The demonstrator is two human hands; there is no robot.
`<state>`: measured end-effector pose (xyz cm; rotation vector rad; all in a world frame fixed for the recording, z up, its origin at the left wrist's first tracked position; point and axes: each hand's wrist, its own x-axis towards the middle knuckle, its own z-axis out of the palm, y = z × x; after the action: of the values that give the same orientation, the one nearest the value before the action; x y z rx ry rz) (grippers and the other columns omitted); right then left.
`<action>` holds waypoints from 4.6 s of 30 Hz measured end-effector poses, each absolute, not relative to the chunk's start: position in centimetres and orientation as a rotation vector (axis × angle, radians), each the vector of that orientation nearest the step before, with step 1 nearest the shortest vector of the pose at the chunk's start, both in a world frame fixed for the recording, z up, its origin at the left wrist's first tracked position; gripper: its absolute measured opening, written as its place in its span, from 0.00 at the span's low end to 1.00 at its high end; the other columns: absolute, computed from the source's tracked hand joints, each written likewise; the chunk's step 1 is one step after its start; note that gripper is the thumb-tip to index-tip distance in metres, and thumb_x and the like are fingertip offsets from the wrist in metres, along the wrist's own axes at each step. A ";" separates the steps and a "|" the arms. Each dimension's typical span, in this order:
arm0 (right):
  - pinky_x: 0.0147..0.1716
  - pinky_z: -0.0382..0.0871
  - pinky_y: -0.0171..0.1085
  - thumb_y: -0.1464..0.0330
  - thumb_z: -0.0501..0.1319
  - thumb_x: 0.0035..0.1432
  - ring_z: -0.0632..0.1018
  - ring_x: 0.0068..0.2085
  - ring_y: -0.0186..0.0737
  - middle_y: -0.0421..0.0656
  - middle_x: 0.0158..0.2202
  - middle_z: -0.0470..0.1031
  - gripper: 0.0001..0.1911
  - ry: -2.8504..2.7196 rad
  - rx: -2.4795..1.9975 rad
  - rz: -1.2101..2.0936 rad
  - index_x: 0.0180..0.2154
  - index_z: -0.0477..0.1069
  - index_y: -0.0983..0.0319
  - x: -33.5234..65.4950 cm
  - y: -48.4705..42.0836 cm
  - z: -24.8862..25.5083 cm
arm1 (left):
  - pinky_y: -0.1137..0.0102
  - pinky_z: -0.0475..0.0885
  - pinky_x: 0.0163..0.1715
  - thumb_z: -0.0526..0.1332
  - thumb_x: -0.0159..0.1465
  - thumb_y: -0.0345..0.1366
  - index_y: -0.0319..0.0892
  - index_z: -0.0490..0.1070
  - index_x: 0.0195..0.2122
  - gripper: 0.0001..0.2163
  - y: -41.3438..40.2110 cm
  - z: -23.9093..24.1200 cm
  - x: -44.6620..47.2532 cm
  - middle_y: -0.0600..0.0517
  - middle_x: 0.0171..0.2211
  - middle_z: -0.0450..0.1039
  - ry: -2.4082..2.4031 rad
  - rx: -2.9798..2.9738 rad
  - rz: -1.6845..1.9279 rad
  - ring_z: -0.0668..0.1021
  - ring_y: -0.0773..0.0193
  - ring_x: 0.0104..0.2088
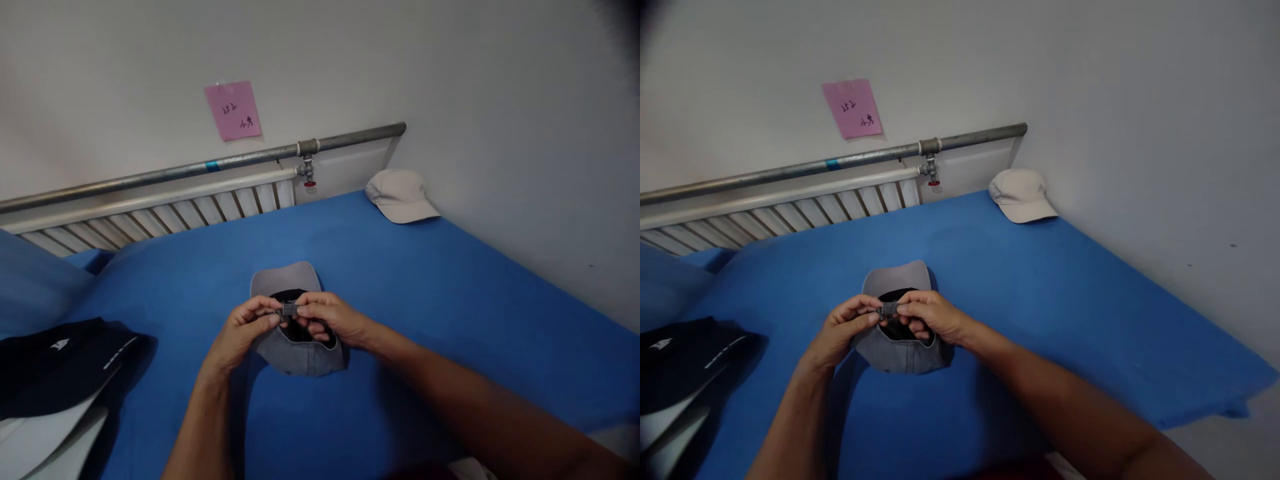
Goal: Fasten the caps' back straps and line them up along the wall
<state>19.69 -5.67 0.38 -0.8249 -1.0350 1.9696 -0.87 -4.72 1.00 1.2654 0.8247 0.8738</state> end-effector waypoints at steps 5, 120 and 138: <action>0.12 0.49 0.25 0.67 0.65 0.48 0.58 0.16 0.20 0.34 0.22 0.66 0.09 -0.931 -0.803 2.033 0.29 0.66 0.64 19.7 -5.6 0.6 | 0.74 0.70 0.37 0.68 0.57 0.36 0.42 0.76 0.36 0.07 -4.8 1.0 -0.8 0.53 0.28 0.78 0.790 1.257 0.889 0.78 0.68 0.31; 0.34 0.69 0.34 0.70 0.64 0.51 0.75 0.29 0.30 0.36 0.27 0.72 0.04 -1.442 -0.761 1.698 0.31 0.70 0.63 19.9 -6.9 2.9 | 0.75 0.71 0.33 0.70 0.53 0.31 0.40 0.70 0.37 0.12 -5.0 1.0 0.4 0.54 0.26 0.78 0.795 1.211 0.656 0.79 0.69 0.28; 0.26 0.64 0.29 0.67 0.65 0.50 0.70 0.23 0.26 0.35 0.24 0.70 0.06 -1.404 -0.883 1.652 0.30 0.72 0.64 20.9 -6.4 2.6 | 0.75 0.65 0.25 0.67 0.53 0.32 0.43 0.78 0.31 0.04 -5.4 2.5 -1.1 0.53 0.27 0.73 0.942 1.415 0.439 0.70 0.67 0.26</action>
<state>20.95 -6.43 2.63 -0.8829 -1.4039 1.6522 -1.09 -5.41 2.53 1.4150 0.9416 0.4390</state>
